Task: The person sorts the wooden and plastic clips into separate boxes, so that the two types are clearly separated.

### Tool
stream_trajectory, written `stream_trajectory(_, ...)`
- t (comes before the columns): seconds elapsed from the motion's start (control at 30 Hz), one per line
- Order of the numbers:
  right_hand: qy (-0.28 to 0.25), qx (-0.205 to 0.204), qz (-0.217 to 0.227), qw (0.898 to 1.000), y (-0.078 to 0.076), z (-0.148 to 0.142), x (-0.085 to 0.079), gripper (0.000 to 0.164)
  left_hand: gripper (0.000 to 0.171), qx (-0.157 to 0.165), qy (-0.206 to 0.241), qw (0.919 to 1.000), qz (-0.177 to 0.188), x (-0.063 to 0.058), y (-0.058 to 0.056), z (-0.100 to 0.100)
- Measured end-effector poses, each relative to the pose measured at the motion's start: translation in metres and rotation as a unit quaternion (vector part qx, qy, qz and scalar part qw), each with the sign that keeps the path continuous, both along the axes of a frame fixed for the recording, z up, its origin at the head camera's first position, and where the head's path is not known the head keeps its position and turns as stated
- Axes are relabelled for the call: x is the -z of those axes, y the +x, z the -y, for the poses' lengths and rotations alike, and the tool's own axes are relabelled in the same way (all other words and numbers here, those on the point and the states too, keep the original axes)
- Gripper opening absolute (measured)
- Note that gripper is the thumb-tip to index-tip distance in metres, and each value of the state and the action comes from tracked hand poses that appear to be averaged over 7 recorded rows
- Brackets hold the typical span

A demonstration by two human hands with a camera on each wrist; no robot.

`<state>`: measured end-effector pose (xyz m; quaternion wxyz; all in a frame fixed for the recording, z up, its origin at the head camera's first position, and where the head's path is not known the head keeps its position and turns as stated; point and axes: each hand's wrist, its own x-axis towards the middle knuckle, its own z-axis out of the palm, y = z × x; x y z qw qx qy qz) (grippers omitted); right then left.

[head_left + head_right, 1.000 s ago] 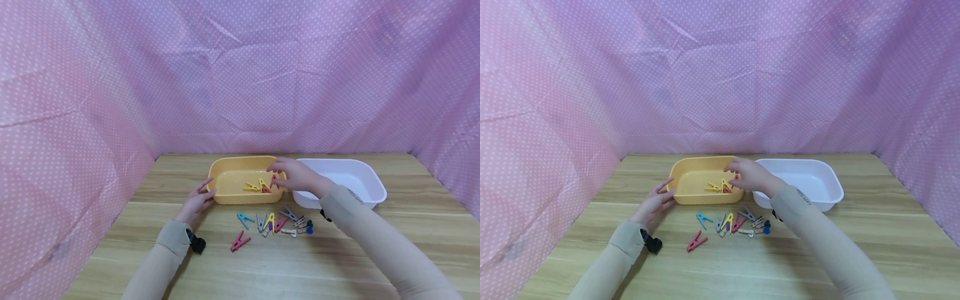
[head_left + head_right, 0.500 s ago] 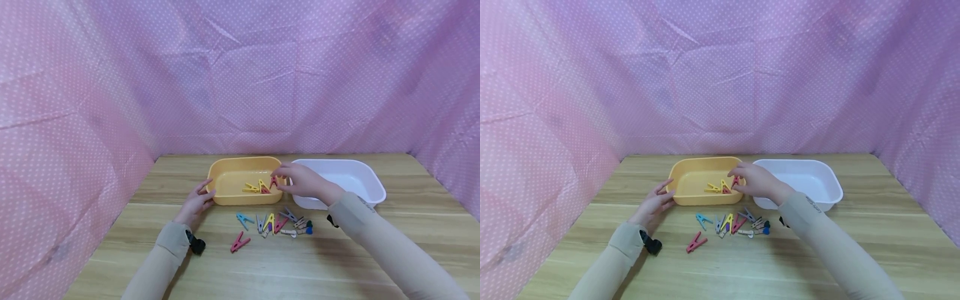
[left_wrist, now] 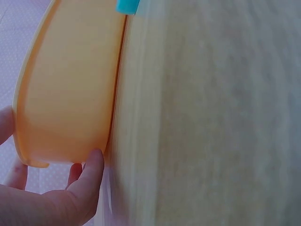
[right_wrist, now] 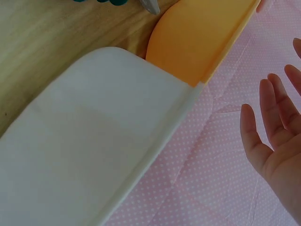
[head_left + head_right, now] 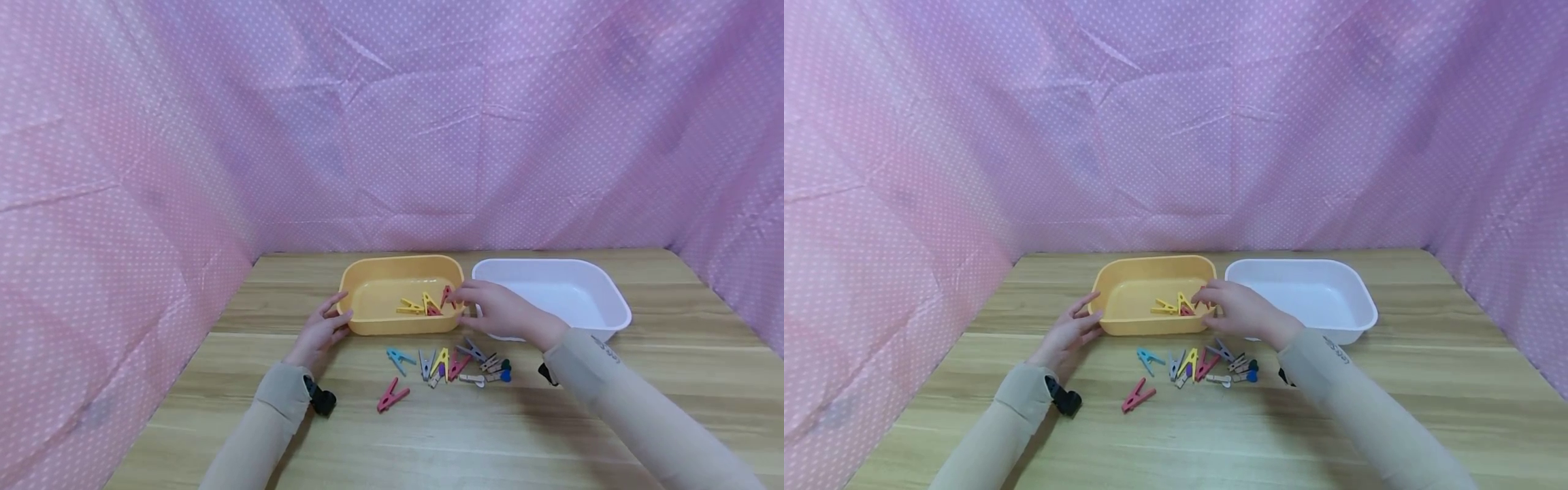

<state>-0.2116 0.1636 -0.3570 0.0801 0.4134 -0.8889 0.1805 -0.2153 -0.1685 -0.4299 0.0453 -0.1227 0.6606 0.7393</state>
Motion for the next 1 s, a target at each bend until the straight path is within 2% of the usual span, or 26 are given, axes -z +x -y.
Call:
stream_trajectory(0.27, -0.003, -0.014, 0.003, 1.0, -0.001, -0.003, 0.01, 0.033, 0.054, 0.001, 0.0, 1.0, -0.001, -0.002, -0.002, -0.001)
stream_trajectory(0.5, -0.007, -0.021, 0.027, 0.999, -0.002, -0.005, 0.021, 0.033, 0.055, 0.009, -0.005, 0.9999, -0.002, -0.003, -0.002, -0.002)
stream_trajectory(0.7, 0.002, -0.023, 0.042, 0.999, -0.008, -0.005, 0.028, 0.033, 0.055, 0.006, 0.002, 1.0, -0.002, -0.002, -0.015, 0.0)
stream_trajectory(1.0, 0.006, -0.027, 0.036, 0.999, -0.013, 0.0, 0.036, 0.035, 0.055, 0.007, 0.003, 1.0, -0.003, -0.001, -0.03, 0.003)
